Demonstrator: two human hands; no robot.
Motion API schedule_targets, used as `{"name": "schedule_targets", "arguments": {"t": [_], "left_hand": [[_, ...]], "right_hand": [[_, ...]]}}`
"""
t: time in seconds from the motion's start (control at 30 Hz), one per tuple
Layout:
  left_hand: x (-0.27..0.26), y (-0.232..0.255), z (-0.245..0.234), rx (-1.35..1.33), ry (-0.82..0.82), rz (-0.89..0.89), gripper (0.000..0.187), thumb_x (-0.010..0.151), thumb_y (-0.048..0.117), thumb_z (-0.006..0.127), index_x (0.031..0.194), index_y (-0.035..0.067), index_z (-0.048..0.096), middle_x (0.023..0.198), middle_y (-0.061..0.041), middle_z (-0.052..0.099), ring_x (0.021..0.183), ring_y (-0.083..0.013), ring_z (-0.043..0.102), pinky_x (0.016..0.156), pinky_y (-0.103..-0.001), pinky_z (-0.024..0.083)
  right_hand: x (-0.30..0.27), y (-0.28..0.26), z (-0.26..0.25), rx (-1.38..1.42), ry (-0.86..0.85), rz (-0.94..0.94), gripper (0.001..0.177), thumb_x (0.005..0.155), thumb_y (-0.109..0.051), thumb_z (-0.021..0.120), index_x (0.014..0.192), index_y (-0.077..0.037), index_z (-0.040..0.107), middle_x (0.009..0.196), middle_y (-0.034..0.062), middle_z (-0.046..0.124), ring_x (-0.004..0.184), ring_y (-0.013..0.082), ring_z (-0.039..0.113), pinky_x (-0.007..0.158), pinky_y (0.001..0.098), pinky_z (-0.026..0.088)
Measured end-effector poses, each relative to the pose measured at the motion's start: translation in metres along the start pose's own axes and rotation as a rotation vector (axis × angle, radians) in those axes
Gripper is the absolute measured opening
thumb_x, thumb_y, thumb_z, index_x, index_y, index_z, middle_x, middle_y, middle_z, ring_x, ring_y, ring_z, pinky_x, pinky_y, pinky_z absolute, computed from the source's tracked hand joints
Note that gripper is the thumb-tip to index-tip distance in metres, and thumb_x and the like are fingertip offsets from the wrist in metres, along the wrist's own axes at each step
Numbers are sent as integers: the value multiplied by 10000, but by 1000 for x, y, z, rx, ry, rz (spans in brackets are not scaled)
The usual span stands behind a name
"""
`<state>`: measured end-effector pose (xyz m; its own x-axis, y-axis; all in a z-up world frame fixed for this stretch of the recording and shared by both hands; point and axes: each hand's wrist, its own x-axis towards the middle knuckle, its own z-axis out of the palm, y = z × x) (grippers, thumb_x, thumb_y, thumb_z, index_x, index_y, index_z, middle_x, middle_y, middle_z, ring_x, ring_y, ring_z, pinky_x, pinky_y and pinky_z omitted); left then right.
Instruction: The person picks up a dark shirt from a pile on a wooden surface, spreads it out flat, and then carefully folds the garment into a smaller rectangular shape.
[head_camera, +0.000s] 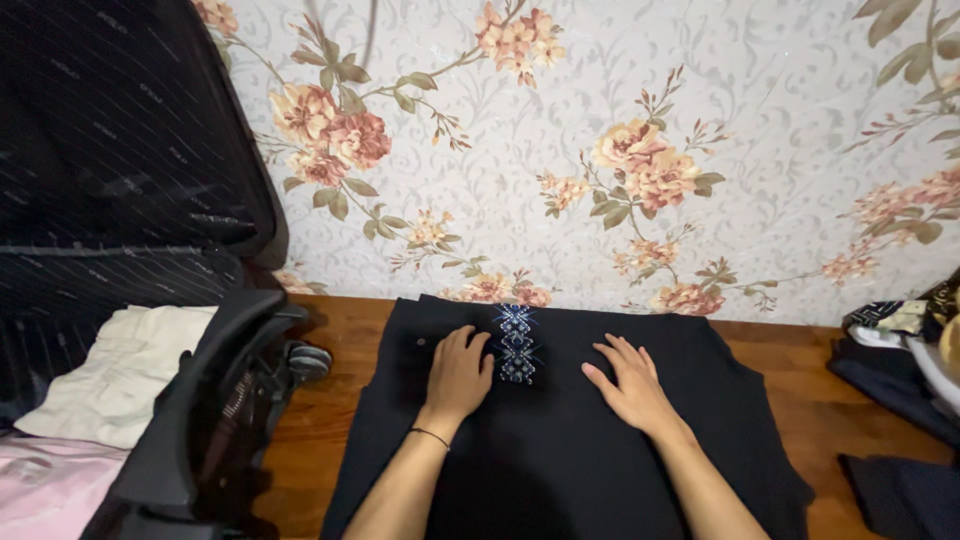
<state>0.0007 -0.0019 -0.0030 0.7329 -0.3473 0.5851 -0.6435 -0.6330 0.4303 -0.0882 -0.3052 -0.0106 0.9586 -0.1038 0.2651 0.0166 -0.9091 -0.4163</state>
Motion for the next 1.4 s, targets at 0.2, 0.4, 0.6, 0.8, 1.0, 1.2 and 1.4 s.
{"name": "schedule_targets", "arguments": {"t": [0.2, 0.4, 0.6, 0.8, 1.0, 1.2, 1.4], "left_hand": [[-1, -3, -1, 57, 15, -4, 420, 889, 226, 689, 1258, 32, 636, 1330, -222, 570, 1274, -393, 509, 1081, -495, 395], [-2, -8, 3, 86, 12, 15, 432, 883, 230, 695, 1259, 27, 633, 1325, -224, 568, 1278, -400, 505, 1094, -500, 386], [3, 28, -15, 55, 69, 125, 403, 880, 209, 701, 1236, 28, 644, 1304, -209, 592, 1275, -397, 520, 1113, -508, 374], [-16, 97, -58, -61, 85, 348, 328, 898, 178, 690, 1177, 8, 668, 1210, -195, 622, 1192, -376, 561, 1091, -484, 421], [-155, 110, -68, -216, -544, 437, 138, 961, 193, 666, 888, 76, 652, 852, -99, 652, 815, -281, 637, 743, -414, 512], [-245, 93, -18, -227, -339, 696, 199, 1035, 145, 626, 843, 96, 628, 873, -43, 634, 768, -183, 628, 679, -326, 518], [-232, 91, -30, -196, -298, 899, 104, 1025, 145, 654, 957, 72, 684, 1089, -50, 680, 891, -200, 649, 772, -340, 533]], "right_hand": [[-4, -7, 0, -78, -24, 144, 633, 928, -574, 546, 1423, -180, 580, 1599, 146, 389, 1525, 327, 273, 1223, 620, 69], [-4, -10, -1, -75, -3, 145, 666, 912, -597, 563, 1425, -173, 574, 1601, 168, 368, 1522, 356, 253, 1206, 624, 101], [0, -18, 4, -166, 64, 83, 653, 939, -549, 556, 1424, -112, 561, 1555, 190, 408, 1479, 372, 304, 1194, 579, 167], [-18, -42, -20, -186, 280, -62, 514, 956, -417, 630, 1329, -64, 630, 1477, 189, 519, 1421, 374, 436, 1207, 530, 275], [-128, -84, -82, 115, 140, -312, 159, 828, -185, 785, 790, -85, 667, 874, 88, 709, 827, 297, 668, 758, 404, 508], [-233, -64, -30, 105, -27, -529, 206, 772, -235, 840, 666, -156, 682, 716, 10, 689, 672, 197, 675, 651, 365, 497], [-277, -60, 61, -150, 486, -348, 110, 825, -281, 743, 770, -186, 735, 847, -30, 714, 796, 168, 675, 732, 390, 521]]}}
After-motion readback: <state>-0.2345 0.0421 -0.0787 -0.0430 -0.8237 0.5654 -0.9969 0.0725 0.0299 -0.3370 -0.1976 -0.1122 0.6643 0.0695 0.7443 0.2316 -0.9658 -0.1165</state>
